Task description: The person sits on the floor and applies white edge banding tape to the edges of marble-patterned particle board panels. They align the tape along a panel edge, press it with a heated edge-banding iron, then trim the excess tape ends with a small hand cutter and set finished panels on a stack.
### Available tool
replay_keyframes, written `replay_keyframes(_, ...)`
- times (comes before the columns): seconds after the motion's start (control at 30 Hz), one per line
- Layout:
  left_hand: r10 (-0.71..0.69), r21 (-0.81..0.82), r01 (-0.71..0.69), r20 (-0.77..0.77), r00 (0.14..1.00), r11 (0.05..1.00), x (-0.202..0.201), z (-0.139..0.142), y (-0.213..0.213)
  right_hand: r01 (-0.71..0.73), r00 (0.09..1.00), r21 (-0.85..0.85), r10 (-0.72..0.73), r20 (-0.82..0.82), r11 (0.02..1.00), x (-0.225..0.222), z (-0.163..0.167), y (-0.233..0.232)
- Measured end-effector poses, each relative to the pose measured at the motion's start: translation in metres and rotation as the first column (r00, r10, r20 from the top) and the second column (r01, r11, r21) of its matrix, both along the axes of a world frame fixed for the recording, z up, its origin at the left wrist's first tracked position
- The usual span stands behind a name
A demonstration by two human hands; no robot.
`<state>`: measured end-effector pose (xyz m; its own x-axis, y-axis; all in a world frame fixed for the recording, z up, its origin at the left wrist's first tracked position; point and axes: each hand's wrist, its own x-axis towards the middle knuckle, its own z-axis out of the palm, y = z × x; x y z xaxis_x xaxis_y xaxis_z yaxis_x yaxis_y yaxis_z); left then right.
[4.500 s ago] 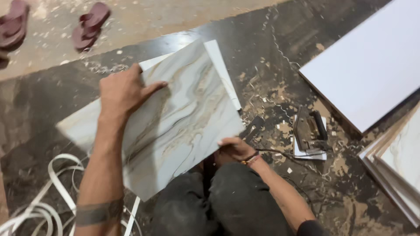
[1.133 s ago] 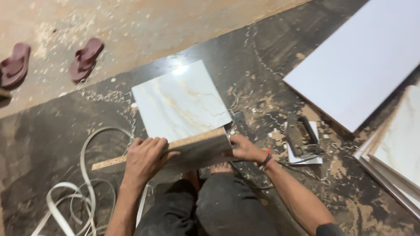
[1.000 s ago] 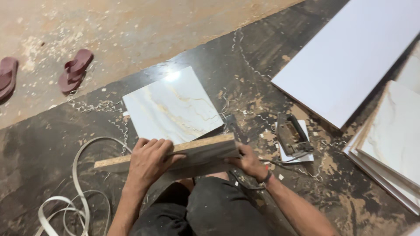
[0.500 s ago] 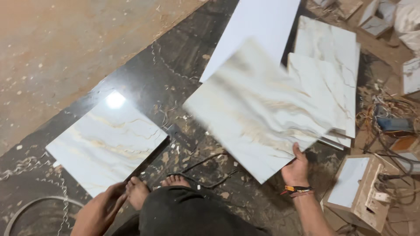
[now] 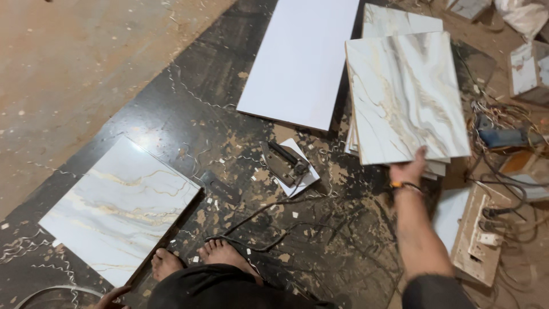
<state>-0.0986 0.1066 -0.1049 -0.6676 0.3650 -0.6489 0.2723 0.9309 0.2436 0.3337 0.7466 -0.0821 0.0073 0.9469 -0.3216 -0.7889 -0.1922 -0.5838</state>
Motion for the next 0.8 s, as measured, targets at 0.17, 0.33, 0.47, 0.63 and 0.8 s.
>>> replay_keyframes(0.17, 0.024, -0.027, -0.024, 0.003, 1.000, 0.999, 0.006, 0.004, 0.012, 0.216, 0.706, -0.444, 0.175, 0.686, 0.870, -0.010, -0.033, -0.031)
replay_keyframes(0.33, 0.029, -0.034, -0.028, 0.008, 1.000, 0.999, 0.006, 0.008, 0.007, -0.349, 0.062, 0.309, -0.308, 0.949, 0.885, -0.036, -0.057, -0.084)
replay_keyframes(0.47, 0.043, -0.055, -0.043, 0.004, 0.999, 0.998, 0.003, 0.012, 0.011, -0.742, -0.501, 0.010, -0.565, 0.655, 0.670, -0.063, -0.035, -0.061)
replay_keyframes(0.63, 0.073, -0.066, -0.073, 0.009, 0.997, 0.995, 0.006, 0.012, 0.007, -0.594, -0.759, -0.374, -0.341, 0.555, 0.712, -0.074, -0.011, -0.022)
replay_keyframes(0.8, 0.080, -0.057, -0.079, 0.018, 0.997, 0.995, 0.011, 0.010, -0.007, -0.584, -0.738, -0.340, -0.308, 0.600, 0.737, -0.073, -0.026, -0.005)
